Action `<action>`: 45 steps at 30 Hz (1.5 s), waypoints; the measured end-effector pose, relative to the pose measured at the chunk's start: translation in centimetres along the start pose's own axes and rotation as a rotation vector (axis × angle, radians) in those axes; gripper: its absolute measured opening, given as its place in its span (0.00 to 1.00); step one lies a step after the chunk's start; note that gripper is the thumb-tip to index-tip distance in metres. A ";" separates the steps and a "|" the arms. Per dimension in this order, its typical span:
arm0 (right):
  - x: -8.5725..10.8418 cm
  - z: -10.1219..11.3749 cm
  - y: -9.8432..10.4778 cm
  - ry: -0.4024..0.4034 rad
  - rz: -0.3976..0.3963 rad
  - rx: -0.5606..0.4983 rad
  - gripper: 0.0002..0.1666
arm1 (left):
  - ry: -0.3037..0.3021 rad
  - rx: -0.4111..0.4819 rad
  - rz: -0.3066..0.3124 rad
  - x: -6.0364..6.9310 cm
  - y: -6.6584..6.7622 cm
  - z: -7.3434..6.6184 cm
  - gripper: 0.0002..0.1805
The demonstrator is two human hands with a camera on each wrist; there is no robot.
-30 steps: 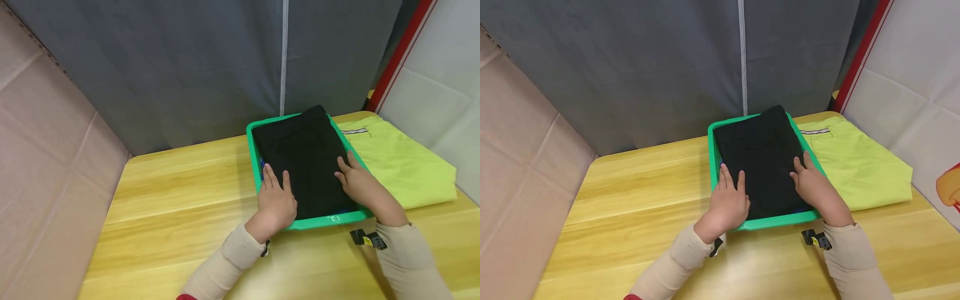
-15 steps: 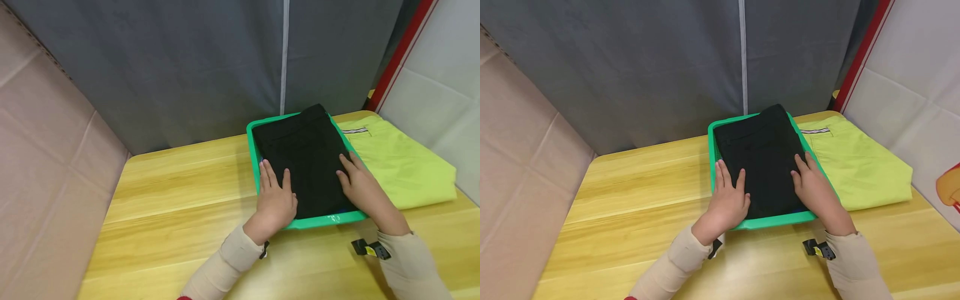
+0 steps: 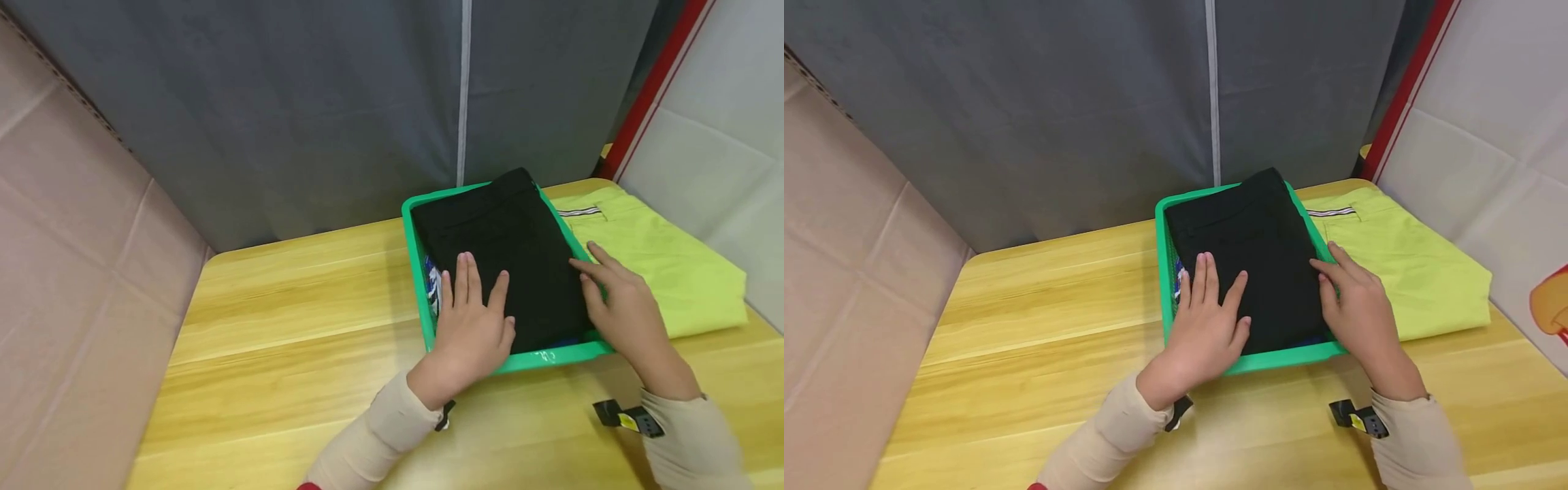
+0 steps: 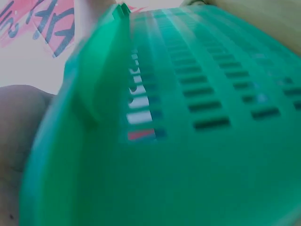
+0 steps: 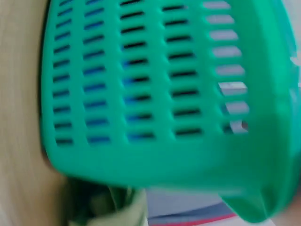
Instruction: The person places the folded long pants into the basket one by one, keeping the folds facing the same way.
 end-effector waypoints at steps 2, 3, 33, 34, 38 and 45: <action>0.1 -0.3 1.0 0.006 -0.039 -0.002 0.15 | -0.035 0.016 -0.020 -0.1 0.3 -0.7 0.33; 0.1 -0.5 1.5 0.007 -0.058 0.005 0.15 | -0.055 0.024 -0.025 -0.2 0.4 -1.1 0.33; 6.2 -14.0 10.2 -0.792 -0.379 0.010 0.34 | -0.030 1.538 0.311 -4.1 -1.6 -14.4 0.39; 6.3 -14.2 10.2 -0.793 -0.381 0.018 0.34 | -0.010 1.575 0.324 -4.2 -1.8 -14.7 0.38; 6.4 -14.6 10.5 -0.781 -0.407 0.048 0.34 | 0.075 1.633 0.349 -4.2 -2.8 -15.4 0.37; 7.7 -17.3 10.3 -0.936 -0.367 -0.026 0.39 | 0.085 1.486 0.386 -3.5 -4.8 -16.3 0.42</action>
Point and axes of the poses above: each hand's wrist, its own x-axis away from the middle knuckle, its own y-axis out of the back of the hand, z = x × y, the point moved 8 cm from there along -x, towards the middle knuckle, and after that the axes turned 4 degrees about -x, right-handed, at the moved point
